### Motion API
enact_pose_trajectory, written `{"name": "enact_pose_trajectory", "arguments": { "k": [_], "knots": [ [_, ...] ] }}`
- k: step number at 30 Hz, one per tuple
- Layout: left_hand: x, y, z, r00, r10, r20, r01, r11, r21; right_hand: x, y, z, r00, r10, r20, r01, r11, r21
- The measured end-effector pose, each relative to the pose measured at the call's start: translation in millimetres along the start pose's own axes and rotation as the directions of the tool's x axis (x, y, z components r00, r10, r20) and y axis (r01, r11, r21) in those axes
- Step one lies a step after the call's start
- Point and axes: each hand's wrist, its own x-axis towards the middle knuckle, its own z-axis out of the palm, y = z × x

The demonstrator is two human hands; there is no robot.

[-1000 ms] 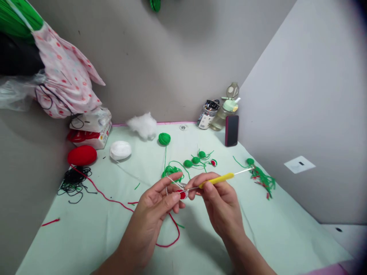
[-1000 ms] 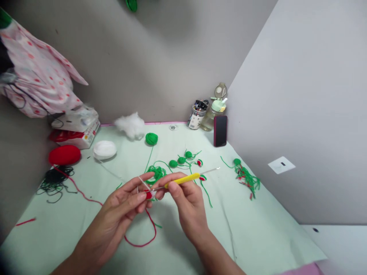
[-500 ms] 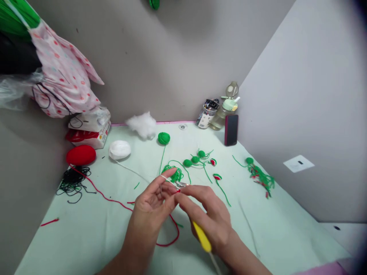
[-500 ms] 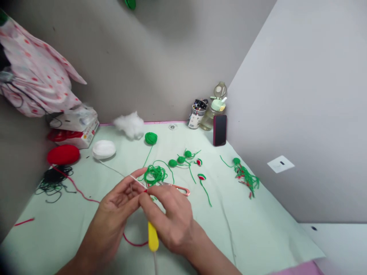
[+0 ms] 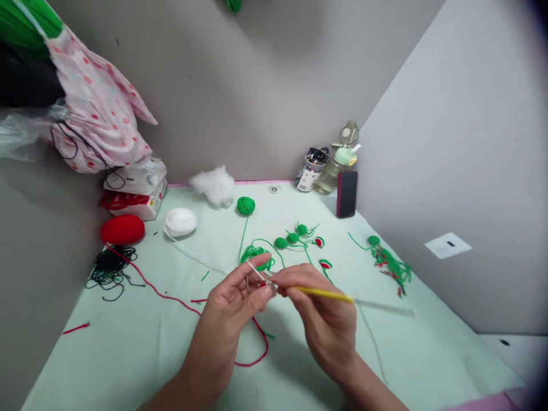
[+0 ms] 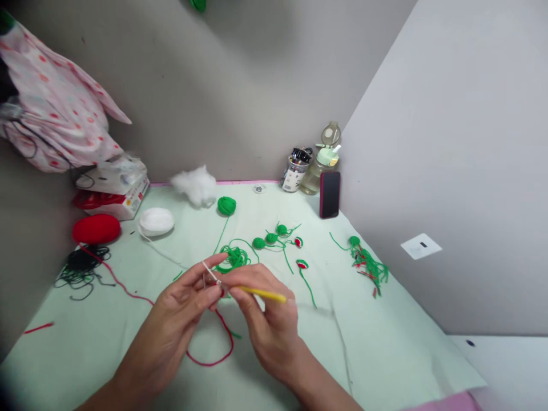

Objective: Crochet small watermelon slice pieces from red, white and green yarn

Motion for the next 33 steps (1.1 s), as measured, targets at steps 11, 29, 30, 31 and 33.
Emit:
{"name": "enact_pose_trajectory", "arguments": {
  "k": [11, 29, 30, 31, 33],
  "knots": [
    [4, 8, -1.2, 0.996, -0.09, 0.019, 0.092, 0.986, -0.136, 7, 2, -4, 0.983, 0.17, -0.066, -0.143, 0.943, 0.301],
    [1, 2, -3.3, 1.0, 0.015, 0.002, -0.015, 1.0, -0.012, -2, -2, -4, 0.971, -0.205, 0.12, 0.228, 0.946, -0.231],
    [1, 2, -2.9, 1.0, -0.021, 0.02, 0.023, 0.998, -0.062, -4, -1, -4, 0.954, -0.253, 0.163, 0.293, 0.906, -0.306],
    [2, 2, -2.4, 0.997, -0.069, 0.045, 0.073, 0.991, -0.115, -5, 0, -4, 0.949, -0.263, 0.172, 0.308, 0.885, -0.349],
    [3, 4, -1.6, 0.984, -0.151, 0.096, 0.168, 0.964, -0.206, -6, 1, -5, 0.973, -0.204, 0.105, 0.227, 0.925, -0.305]
  ]
}}
